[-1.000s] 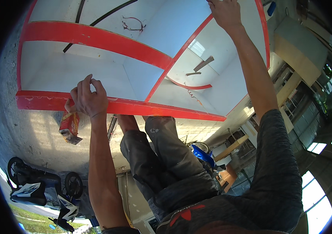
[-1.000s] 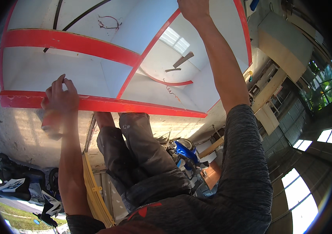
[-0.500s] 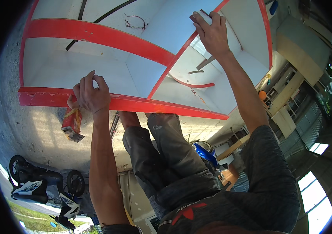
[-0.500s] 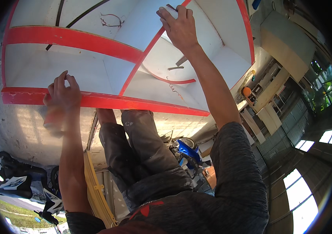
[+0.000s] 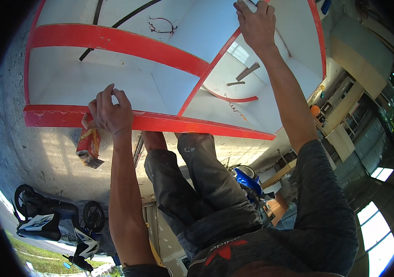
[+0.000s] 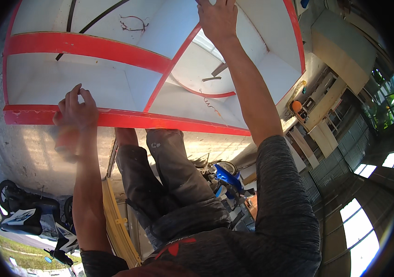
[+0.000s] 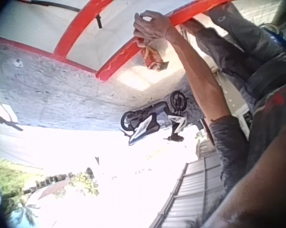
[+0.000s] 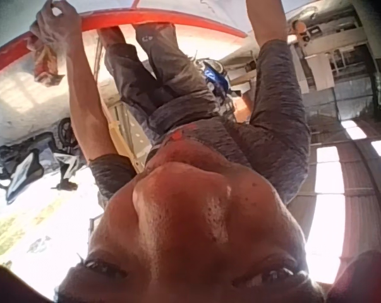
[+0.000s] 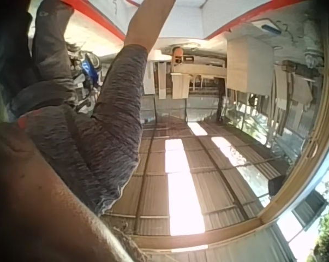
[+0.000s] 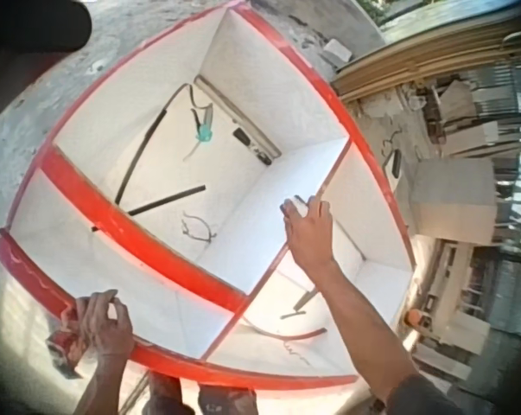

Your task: The recorder is sanding the edges and surfaces of a wooden cabinet frame using sandpaper.

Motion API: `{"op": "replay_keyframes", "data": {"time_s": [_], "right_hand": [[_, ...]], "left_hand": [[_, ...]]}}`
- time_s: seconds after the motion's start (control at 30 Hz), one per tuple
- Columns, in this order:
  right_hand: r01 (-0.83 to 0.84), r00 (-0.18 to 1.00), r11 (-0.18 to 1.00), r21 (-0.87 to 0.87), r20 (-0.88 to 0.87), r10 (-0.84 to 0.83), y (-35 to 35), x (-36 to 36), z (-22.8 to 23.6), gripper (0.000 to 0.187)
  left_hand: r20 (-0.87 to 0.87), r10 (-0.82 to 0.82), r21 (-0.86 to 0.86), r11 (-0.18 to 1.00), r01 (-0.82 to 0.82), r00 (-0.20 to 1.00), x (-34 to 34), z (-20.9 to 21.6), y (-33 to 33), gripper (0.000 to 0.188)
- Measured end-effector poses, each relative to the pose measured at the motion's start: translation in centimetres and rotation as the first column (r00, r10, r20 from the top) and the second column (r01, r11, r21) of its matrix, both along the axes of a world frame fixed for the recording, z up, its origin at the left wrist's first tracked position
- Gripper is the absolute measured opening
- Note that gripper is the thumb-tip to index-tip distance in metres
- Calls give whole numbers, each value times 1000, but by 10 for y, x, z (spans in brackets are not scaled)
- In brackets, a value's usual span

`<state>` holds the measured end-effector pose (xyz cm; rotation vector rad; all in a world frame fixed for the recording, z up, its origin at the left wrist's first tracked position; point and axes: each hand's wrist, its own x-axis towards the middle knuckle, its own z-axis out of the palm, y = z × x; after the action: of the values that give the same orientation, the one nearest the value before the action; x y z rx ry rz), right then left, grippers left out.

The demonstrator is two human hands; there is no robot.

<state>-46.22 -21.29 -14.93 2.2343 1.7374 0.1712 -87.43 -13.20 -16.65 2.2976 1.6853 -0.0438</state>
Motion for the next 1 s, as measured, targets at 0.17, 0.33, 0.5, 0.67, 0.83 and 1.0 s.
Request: {"op": "replay_keyframes", "data": {"time_s": [0.17, 0.33, 0.5, 0.67, 0.83, 1.0], "right_hand": [[-14, 959, 1000, -9, -283, 11, -37, -70, 13, 33], [89, 985, 995, -38, -148, -93, -15, -55, 8, 34], [27, 938, 995, -95, -342, -58, -41, -107, 23, 37], [123, 969, 988, -93, -205, -140, -29, -95, 20, 37], [80, 944, 991, -107, -311, -110, -37, -108, 26, 36], [100, 954, 991, -85, -275, -120, -42, -116, 28, 38]], "left_hand": [[-47, 0, -12, 1000, 0, 999, -8, 0, 1, 11], [-38, -8, 10, 1000, 8, 999, -6, -6, -4, 10], [1, 11, 35, 999, -11, 1000, -19, -15, -4, 9], [42, 16, 21, 1000, -16, 999, -13, -16, -7, 9], [53, 28, 6, 1000, -29, 998, -17, -16, -7, 10], [45, 32, -4, 999, -32, 998, -13, -16, -7, 11]]}}
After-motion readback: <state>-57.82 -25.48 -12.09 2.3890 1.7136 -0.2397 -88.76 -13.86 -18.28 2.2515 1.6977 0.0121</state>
